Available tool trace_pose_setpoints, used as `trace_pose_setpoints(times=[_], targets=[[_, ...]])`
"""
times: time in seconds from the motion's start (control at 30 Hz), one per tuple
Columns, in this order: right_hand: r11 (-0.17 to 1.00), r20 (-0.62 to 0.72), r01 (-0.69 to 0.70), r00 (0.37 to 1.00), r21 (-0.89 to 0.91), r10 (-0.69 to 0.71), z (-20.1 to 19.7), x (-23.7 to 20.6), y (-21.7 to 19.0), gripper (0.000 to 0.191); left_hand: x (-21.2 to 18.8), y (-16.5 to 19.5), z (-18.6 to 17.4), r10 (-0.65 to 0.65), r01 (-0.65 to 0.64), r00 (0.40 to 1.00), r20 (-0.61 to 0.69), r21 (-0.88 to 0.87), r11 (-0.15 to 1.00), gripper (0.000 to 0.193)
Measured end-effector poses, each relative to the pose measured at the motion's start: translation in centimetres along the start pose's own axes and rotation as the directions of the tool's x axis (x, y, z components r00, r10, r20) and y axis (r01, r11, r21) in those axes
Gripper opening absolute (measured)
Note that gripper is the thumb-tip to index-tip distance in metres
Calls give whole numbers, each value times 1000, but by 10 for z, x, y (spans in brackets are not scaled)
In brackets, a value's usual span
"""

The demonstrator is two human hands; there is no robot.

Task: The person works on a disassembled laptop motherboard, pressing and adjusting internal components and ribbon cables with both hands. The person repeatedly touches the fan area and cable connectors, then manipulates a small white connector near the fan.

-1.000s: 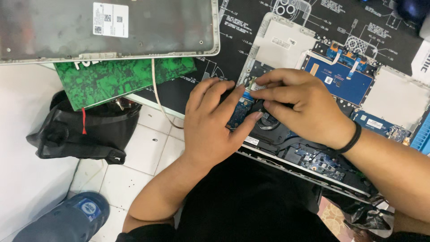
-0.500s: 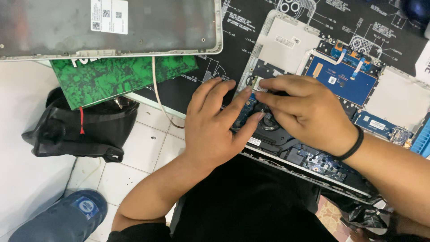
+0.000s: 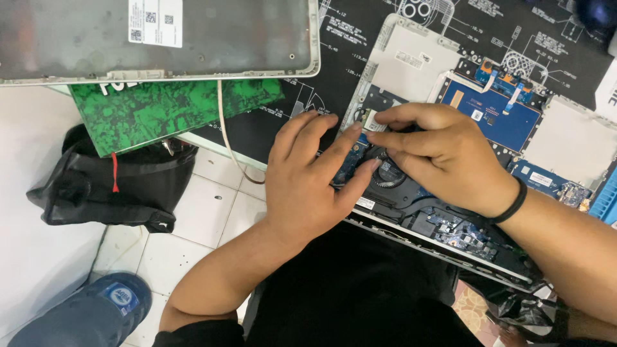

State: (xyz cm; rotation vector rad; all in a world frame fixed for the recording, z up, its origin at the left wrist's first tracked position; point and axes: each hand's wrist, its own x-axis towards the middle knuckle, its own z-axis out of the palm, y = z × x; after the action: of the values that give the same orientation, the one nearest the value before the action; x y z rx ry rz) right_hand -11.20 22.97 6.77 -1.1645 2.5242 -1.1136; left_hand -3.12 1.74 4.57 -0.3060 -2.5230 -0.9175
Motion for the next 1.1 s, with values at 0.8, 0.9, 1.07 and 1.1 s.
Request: trace_pose_setpoints(times=[0.8,0.9,1.07,1.1], targets=[[999,28,1,1000,51,-2,-3,1,1,36,-1,1,-1,-37,37,999,12,12,999,44],[998,23,-1,1000,64,-1,-4,2,1,35,1,2,-1,-39,39,999,-5,7,999,44],[998,10,32,999,60,-33,-3,2,1,34,2,3,1,-61,60,998,-17,-10,998,43],[998,8,31,999,57,-32,-3,2,1,33,1,3,1,-63,63,998,-11,-9,998,43]])
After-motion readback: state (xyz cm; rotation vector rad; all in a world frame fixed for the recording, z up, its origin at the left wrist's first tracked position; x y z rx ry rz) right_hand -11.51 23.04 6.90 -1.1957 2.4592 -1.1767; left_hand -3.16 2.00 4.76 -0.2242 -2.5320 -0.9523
